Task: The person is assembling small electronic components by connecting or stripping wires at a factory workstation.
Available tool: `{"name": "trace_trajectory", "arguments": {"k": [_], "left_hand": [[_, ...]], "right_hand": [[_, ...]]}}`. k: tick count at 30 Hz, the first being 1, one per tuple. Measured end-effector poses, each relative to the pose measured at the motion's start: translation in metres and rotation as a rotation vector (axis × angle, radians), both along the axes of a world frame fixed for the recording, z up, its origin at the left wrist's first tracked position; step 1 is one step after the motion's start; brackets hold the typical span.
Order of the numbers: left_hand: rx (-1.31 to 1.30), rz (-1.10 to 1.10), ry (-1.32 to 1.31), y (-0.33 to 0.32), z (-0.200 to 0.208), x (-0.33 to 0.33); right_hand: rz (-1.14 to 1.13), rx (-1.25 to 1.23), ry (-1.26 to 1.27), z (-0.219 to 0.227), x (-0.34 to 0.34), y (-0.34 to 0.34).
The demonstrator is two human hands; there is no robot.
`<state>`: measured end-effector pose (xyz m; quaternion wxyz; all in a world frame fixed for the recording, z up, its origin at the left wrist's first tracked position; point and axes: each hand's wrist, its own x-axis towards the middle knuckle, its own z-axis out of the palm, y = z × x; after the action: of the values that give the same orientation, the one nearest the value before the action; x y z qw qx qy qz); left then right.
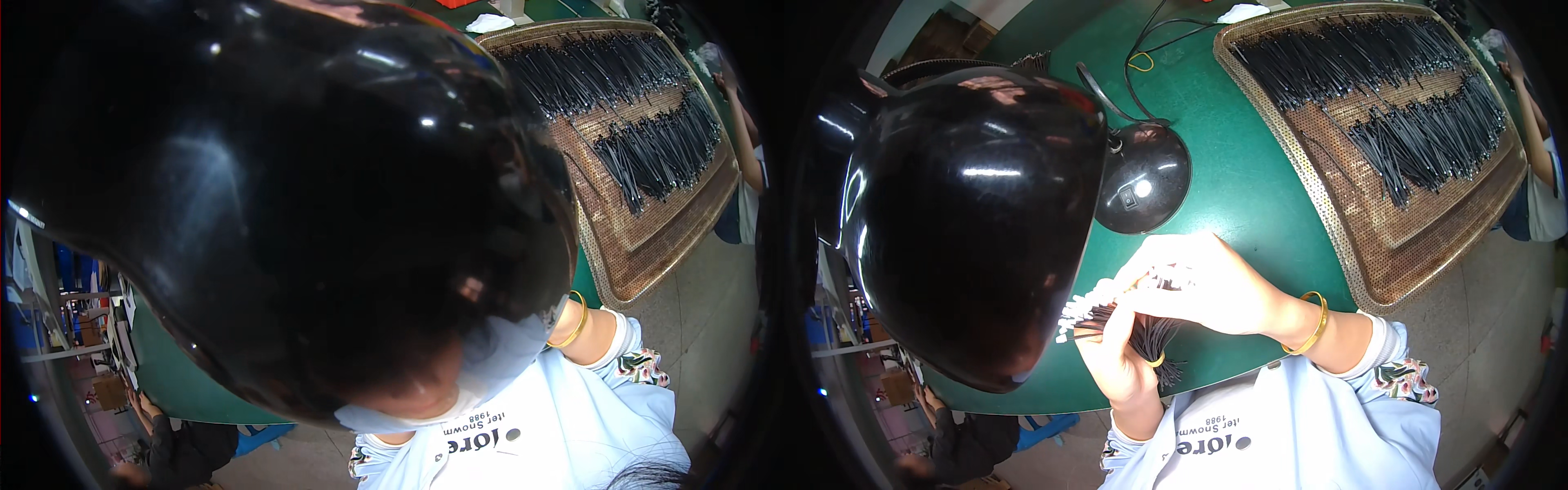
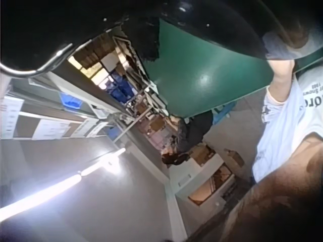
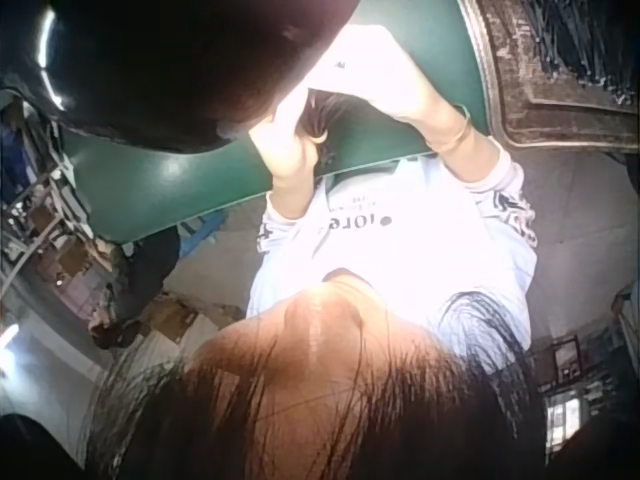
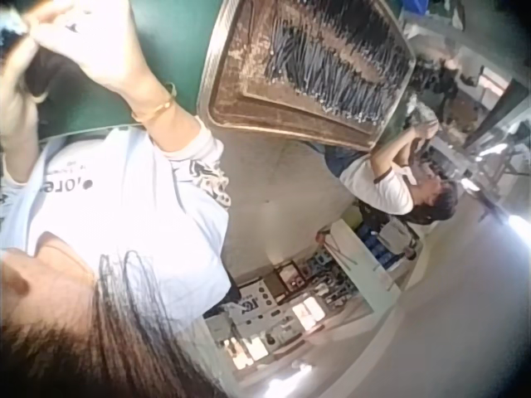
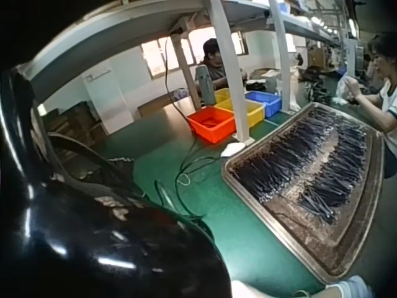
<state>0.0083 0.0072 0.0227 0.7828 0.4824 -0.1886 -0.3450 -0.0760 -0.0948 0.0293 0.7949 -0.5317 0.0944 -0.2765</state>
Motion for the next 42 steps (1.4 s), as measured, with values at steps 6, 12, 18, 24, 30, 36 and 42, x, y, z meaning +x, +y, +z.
{"name": "trace_trajectory", "arguments": {"k": [6, 12, 18, 24, 30, 36, 42], "left_hand": [[-0.007, -0.024, 0.074, -0.002, 0.005, -0.001], [0.027, -0.001, -0.012, 0.002, -0.001, 0.004], [-0.044, -0.029, -0.277, -0.001, -0.004, 0.006], [0.015, -0.003, -0.214, -0.001, -0.006, 0.003], [0.072, 0.005, -0.193, -0.002, 0.003, 0.0], [0.05, 0.0, -0.199, -0.001, 0.0, 0.002], [0.041, 0.004, -0.208, -0.002, 0.0, 0.002]], "right_hand": [[0.004, 0.017, 0.011, 0.0, -0.001, 0.0], [-0.02, 0.142, -0.136, -0.012, 0.005, 0.002], [-0.014, 0.108, -0.03, 0.001, 0.0, 0.001], [-0.061, -0.095, 0.003, -0.002, -0.001, 0.001], [-0.002, 0.024, 0.03, -0.002, 0.0, -0.001], [0.047, 0.072, 0.027, 0.005, 0.0, -0.002], [0.04, 0.081, -0.033, -0.001, 0.001, 0.0]]}}
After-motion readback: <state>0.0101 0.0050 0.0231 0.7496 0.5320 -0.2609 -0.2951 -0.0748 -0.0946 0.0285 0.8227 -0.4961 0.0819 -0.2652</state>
